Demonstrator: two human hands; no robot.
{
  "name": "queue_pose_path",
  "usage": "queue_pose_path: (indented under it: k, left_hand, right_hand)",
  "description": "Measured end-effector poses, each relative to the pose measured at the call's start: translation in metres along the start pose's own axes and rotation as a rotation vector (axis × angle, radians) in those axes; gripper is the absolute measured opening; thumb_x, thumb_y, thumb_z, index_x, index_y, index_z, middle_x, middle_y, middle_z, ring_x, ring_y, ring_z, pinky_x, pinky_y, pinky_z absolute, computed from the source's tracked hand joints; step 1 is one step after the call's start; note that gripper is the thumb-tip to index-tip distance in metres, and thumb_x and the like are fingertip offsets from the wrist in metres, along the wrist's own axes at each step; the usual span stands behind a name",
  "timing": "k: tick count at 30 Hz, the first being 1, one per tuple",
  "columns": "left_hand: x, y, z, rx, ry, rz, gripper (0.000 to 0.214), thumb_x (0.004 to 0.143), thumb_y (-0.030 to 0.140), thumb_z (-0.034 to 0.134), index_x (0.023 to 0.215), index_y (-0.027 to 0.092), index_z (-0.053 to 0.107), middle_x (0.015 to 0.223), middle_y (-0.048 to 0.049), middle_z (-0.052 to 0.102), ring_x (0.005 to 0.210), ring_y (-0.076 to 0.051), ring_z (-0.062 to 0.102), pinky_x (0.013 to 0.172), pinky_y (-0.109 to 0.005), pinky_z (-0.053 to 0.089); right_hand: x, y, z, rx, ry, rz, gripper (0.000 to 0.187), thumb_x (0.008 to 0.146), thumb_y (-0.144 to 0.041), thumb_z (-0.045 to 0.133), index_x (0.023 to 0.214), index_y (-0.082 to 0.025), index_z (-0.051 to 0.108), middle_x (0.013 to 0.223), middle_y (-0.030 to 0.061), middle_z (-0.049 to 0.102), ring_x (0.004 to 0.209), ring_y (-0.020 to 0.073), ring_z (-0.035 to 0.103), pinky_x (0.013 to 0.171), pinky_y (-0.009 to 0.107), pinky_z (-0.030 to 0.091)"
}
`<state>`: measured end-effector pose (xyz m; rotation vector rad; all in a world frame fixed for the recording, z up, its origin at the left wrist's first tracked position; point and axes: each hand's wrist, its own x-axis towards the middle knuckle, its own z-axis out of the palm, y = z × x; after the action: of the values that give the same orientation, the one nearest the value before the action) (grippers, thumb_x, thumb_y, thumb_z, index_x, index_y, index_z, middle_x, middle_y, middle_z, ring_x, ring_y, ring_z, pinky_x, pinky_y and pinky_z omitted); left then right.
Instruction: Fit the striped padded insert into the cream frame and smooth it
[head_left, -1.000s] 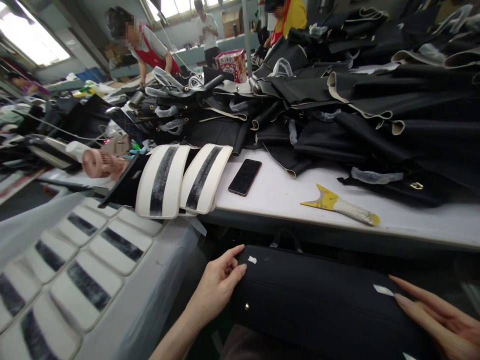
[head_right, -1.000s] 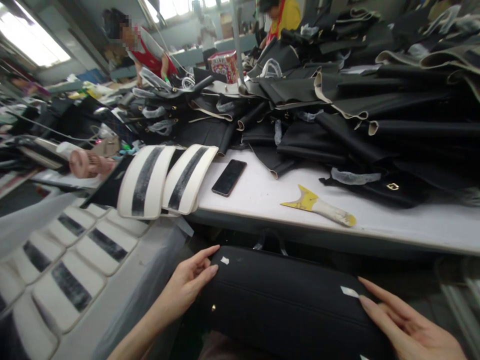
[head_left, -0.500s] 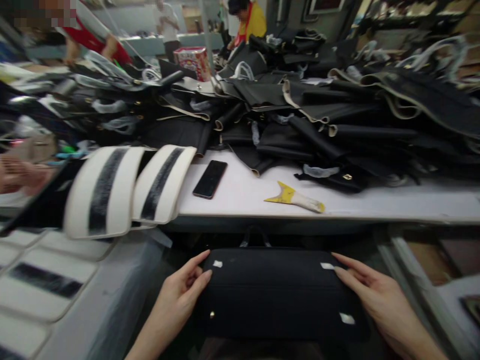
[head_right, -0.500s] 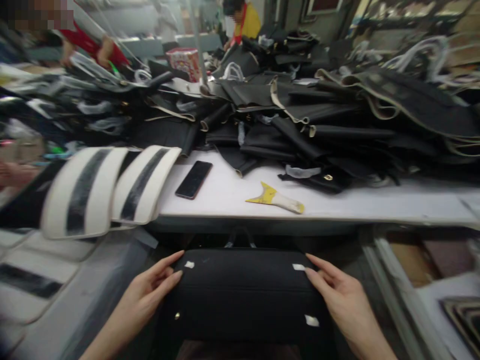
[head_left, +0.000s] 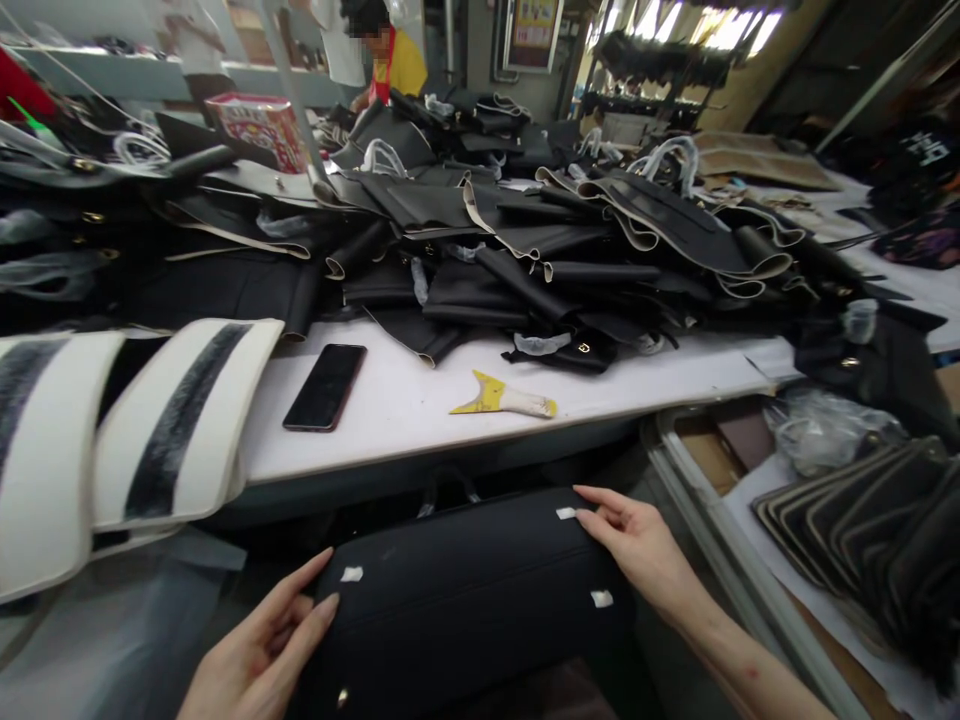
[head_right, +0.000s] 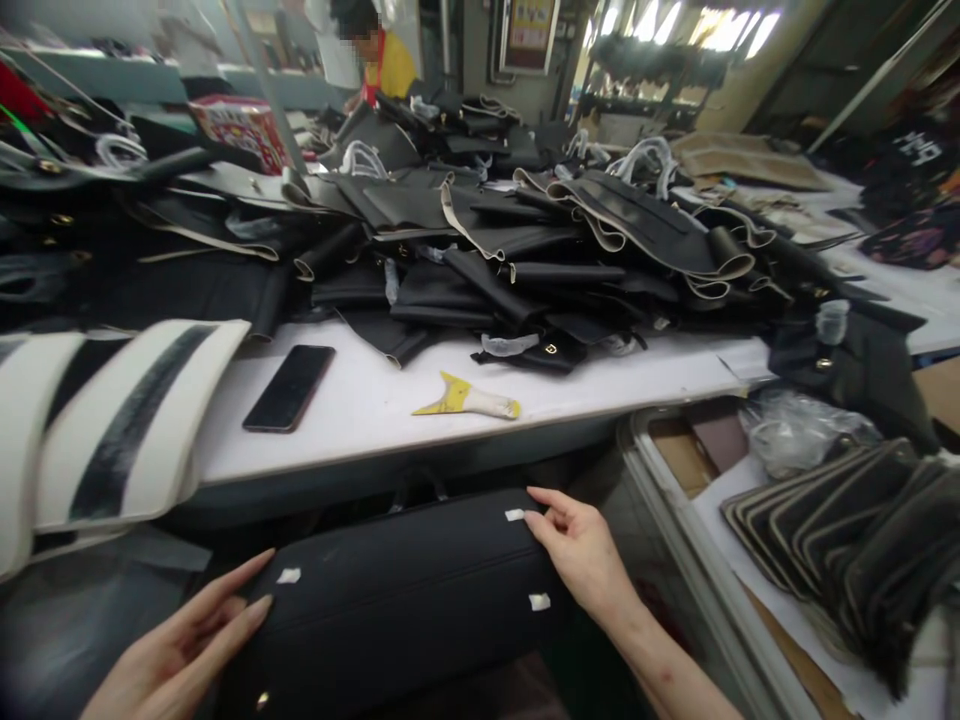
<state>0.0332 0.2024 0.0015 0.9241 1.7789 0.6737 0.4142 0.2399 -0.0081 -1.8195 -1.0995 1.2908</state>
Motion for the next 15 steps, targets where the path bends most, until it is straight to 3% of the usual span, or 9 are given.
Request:
queue_pose_path:
  k: [8, 12, 15]
  left_hand:
    - [0.003, -0.005, -0.004, 0.183, 0.007, 0.130, 0.085, 0.067, 0.073, 0.061, 0.128, 0.015, 0.056, 0.066, 0.0028, 0.055, 0.059, -0.015, 0.051, 0.054, -0.024, 0.041]
    - [-0.006, 0.002, -0.003, 0.278, 0.011, 0.243, 0.059, 0.084, 0.055, 0.055, 0.129, 0.017, 0.057, 0.068, 0.0032, 0.053, 0.057, -0.013, 0.049, 0.055, -0.024, 0.039]
    - [-0.010, 0.008, -0.002, 0.303, 0.050, 0.288, 0.045, 0.087, 0.042, 0.055, 0.126, 0.019, 0.060, 0.070, 0.0030, 0.054, 0.058, -0.012, 0.050, 0.058, -0.024, 0.040]
  right_hand:
    - [0.002, 0.006, -0.001, -0.101, 0.002, -0.040, 0.056, 0.076, -0.049, 0.063, 0.117, -0.011, 0.065, 0.058, -0.0053, 0.045, 0.056, 0.0116, 0.042, 0.055, 0.026, 0.031]
    - [0.003, 0.005, -0.003, -0.117, 0.041, -0.002, 0.066, 0.064, -0.056, 0.069, 0.113, -0.012, 0.066, 0.056, -0.0034, 0.051, 0.054, 0.0136, 0.047, 0.052, 0.026, 0.036]
    - [0.008, 0.004, -0.004, -0.111, 0.035, 0.113, 0.076, 0.051, -0.062, 0.073, 0.110, -0.014, 0.068, 0.058, 0.0006, 0.059, 0.054, 0.0188, 0.055, 0.048, 0.028, 0.042]
